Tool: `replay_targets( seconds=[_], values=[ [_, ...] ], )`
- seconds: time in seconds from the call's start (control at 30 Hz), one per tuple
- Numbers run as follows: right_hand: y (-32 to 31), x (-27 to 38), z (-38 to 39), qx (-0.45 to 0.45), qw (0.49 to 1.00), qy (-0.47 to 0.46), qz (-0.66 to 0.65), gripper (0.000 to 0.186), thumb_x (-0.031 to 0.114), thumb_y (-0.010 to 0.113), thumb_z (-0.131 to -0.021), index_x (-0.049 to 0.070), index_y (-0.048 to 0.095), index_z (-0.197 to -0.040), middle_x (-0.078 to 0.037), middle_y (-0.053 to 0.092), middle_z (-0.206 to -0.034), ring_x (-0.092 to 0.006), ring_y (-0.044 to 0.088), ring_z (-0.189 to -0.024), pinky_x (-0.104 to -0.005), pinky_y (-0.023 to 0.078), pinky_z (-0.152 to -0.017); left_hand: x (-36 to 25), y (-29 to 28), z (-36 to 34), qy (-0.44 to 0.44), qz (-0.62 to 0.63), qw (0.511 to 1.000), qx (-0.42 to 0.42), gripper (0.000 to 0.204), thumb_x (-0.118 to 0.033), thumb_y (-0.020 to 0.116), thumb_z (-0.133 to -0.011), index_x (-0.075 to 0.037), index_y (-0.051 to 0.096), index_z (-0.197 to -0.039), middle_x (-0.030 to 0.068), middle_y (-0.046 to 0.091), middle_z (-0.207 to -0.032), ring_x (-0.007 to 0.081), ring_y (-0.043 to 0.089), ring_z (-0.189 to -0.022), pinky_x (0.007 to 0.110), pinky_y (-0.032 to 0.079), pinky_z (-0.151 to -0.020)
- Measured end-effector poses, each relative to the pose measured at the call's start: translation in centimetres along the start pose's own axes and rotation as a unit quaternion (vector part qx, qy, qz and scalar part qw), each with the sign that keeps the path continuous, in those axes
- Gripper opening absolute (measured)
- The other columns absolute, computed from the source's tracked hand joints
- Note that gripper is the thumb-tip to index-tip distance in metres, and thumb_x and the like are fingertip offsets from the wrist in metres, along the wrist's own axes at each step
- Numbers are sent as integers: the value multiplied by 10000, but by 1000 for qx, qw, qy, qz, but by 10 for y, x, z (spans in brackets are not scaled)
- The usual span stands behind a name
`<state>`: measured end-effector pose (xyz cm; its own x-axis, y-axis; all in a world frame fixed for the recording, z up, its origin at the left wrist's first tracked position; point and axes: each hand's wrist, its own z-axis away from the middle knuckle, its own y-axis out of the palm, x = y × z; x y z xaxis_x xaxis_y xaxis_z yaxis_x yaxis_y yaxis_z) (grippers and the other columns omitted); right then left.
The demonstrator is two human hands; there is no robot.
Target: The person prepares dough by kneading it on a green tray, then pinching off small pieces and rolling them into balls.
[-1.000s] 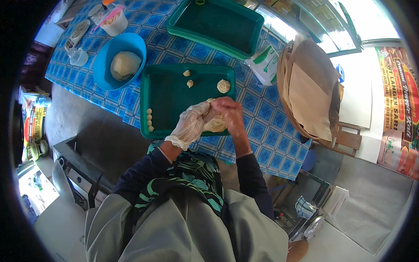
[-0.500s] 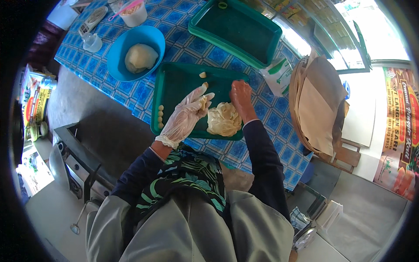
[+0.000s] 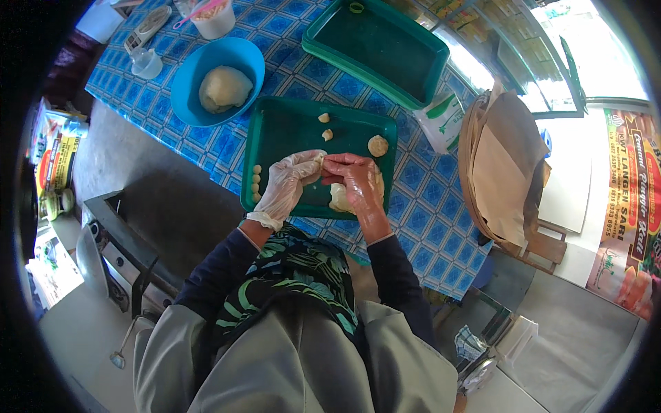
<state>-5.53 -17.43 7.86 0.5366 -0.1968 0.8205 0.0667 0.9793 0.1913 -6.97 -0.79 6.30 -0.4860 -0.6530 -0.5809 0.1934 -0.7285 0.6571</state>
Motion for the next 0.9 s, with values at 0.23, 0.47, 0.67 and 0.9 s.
replay_targets(
  seconds=[0.23, 0.47, 0.67, 0.9],
  values=[
    [3, 0, 4, -25, 997, -24, 70, 134, 56, 744, -835, -19, 713, -941, -85, 698, -786, -137, 637, -633, -249, 519, -572, -1, -9, 0, -22, 4, 997, 69, 297, 0, 650, -899, 90, 619, -1181, 144, 669, -1119, 204, 665, -978, 305, 557, -896],
    [9, -3, 5, -26, 982, -149, 116, 145, -24, 692, -839, -40, 717, -981, -86, 687, -853, -140, 665, -752, -251, 543, -634, -6, -2, -6, -12, -9, 998, 59, 256, 47, 641, -876, 114, 623, -1123, 180, 663, -1109, 233, 685, -947, 333, 577, -879],
    [5, -22, 7, 19, 966, -232, 114, 268, -72, 690, -794, -10, 716, -1053, -93, 663, -964, -145, 656, -855, -254, 550, -712, -10, -1, -4, -1, 51, 998, 26, 213, 9, 654, -880, 119, 639, -1063, 184, 686, -942, 235, 707, -845, 316, 595, -812],
    [9, -6, 7, 4, 960, -194, 204, 165, -89, 702, -780, 0, 711, -917, -65, 695, -860, -120, 661, -746, -252, 545, -668, -16, -7, -8, -43, -65, 997, 21, 203, -49, 676, -889, 94, 668, -1033, 133, 692, -894, 176, 694, -766, 267, 581, -706]
  ],
)
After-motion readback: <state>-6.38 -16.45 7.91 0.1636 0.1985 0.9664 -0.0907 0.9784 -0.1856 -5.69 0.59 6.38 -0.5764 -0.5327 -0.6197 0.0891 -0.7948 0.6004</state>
